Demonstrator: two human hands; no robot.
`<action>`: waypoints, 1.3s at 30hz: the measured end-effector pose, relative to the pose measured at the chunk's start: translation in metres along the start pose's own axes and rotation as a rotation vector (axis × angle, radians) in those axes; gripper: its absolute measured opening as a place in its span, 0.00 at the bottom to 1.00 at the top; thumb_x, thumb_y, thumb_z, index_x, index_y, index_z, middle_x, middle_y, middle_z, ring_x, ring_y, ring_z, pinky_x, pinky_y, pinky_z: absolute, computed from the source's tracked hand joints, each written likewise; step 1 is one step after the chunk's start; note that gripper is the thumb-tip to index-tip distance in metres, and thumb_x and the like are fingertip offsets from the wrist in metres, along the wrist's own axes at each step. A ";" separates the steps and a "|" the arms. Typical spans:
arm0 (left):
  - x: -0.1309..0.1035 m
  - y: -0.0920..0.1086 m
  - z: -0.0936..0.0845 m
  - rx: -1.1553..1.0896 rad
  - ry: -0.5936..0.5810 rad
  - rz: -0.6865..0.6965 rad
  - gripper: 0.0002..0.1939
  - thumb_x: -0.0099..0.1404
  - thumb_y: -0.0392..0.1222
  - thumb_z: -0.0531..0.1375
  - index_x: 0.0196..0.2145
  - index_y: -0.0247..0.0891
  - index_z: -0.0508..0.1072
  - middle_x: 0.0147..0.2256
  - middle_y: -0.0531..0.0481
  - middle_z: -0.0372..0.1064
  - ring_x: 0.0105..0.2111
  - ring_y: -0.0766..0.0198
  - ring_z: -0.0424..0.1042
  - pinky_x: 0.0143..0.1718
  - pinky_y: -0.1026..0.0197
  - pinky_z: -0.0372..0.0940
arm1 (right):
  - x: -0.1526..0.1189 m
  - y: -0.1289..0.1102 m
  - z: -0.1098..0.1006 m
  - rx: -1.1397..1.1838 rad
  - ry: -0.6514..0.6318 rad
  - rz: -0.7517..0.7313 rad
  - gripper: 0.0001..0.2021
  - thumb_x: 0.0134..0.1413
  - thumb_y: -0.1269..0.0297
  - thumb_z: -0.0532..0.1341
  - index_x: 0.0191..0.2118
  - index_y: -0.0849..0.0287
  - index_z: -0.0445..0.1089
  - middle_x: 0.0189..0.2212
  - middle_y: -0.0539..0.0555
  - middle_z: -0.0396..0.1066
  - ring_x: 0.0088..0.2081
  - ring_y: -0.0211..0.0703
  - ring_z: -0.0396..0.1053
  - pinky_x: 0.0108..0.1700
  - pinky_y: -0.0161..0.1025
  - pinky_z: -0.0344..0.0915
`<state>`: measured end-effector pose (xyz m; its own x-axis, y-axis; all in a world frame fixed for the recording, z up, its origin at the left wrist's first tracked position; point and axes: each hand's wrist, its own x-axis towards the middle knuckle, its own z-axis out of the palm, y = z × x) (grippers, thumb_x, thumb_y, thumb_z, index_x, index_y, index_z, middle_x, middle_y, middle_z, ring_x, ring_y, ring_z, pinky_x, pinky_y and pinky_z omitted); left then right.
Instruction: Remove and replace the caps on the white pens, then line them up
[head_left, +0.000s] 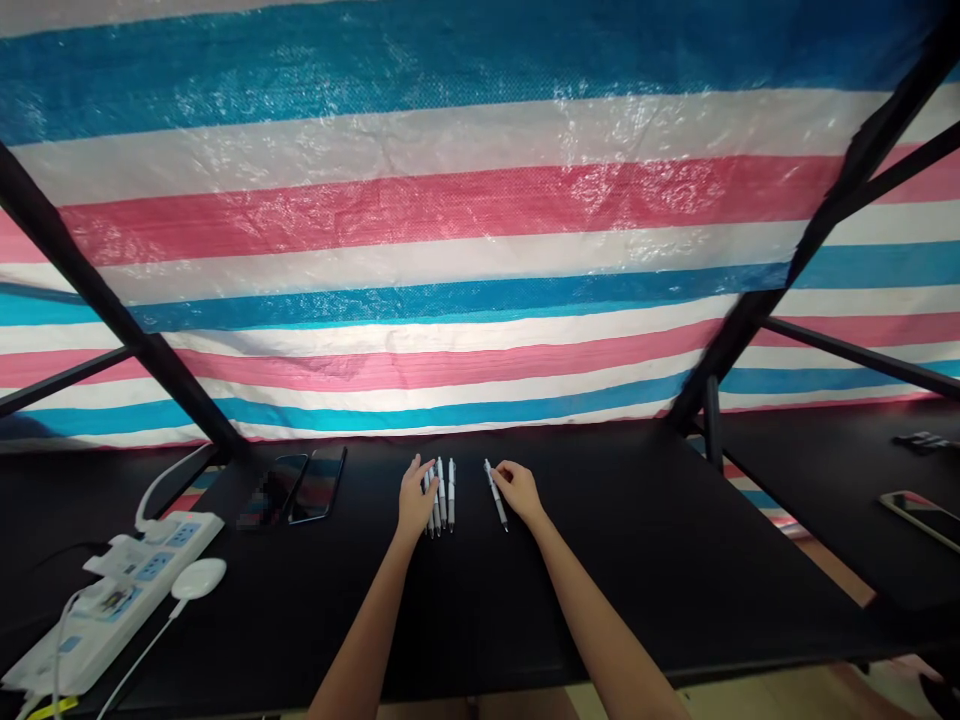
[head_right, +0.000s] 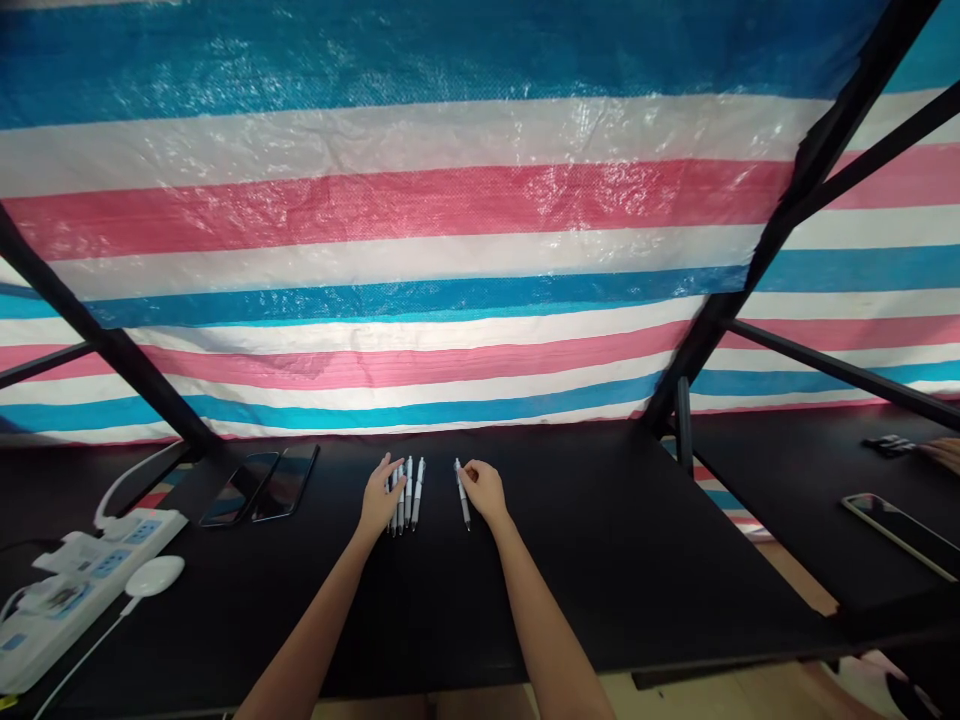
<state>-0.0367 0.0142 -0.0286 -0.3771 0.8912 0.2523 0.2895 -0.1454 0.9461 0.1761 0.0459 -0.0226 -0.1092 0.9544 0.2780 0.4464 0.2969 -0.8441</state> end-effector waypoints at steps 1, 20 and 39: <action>0.000 -0.001 0.001 0.010 -0.008 0.002 0.16 0.48 0.34 0.64 0.38 0.41 0.77 0.54 0.41 0.63 0.58 0.46 0.55 0.58 0.46 0.49 | 0.000 -0.001 0.000 -0.008 -0.007 -0.008 0.14 0.49 0.57 0.56 0.18 0.57 0.62 0.17 0.48 0.61 0.23 0.39 0.60 0.27 0.34 0.53; 0.002 -0.012 0.003 0.407 -0.117 0.176 0.17 0.59 0.37 0.55 0.45 0.38 0.73 0.55 0.40 0.62 0.57 0.50 0.59 0.56 0.47 0.56 | -0.001 0.002 0.000 -0.064 -0.054 -0.015 0.11 0.48 0.67 0.54 0.40 0.56 0.65 0.21 0.45 0.63 0.24 0.39 0.62 0.30 0.34 0.54; 0.000 -0.018 0.006 0.512 -0.186 0.308 0.20 0.58 0.45 0.58 0.48 0.42 0.71 0.58 0.43 0.59 0.58 0.49 0.55 0.54 0.47 0.57 | 0.004 0.017 -0.004 0.502 0.245 0.117 0.18 0.48 0.55 0.57 0.42 0.60 0.69 0.31 0.52 0.67 0.25 0.38 0.66 0.32 0.37 0.63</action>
<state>-0.0369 0.0190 -0.0467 -0.0625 0.9077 0.4148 0.7625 -0.2247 0.6067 0.1866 0.0546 -0.0345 0.1510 0.9643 0.2175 -0.0397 0.2258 -0.9734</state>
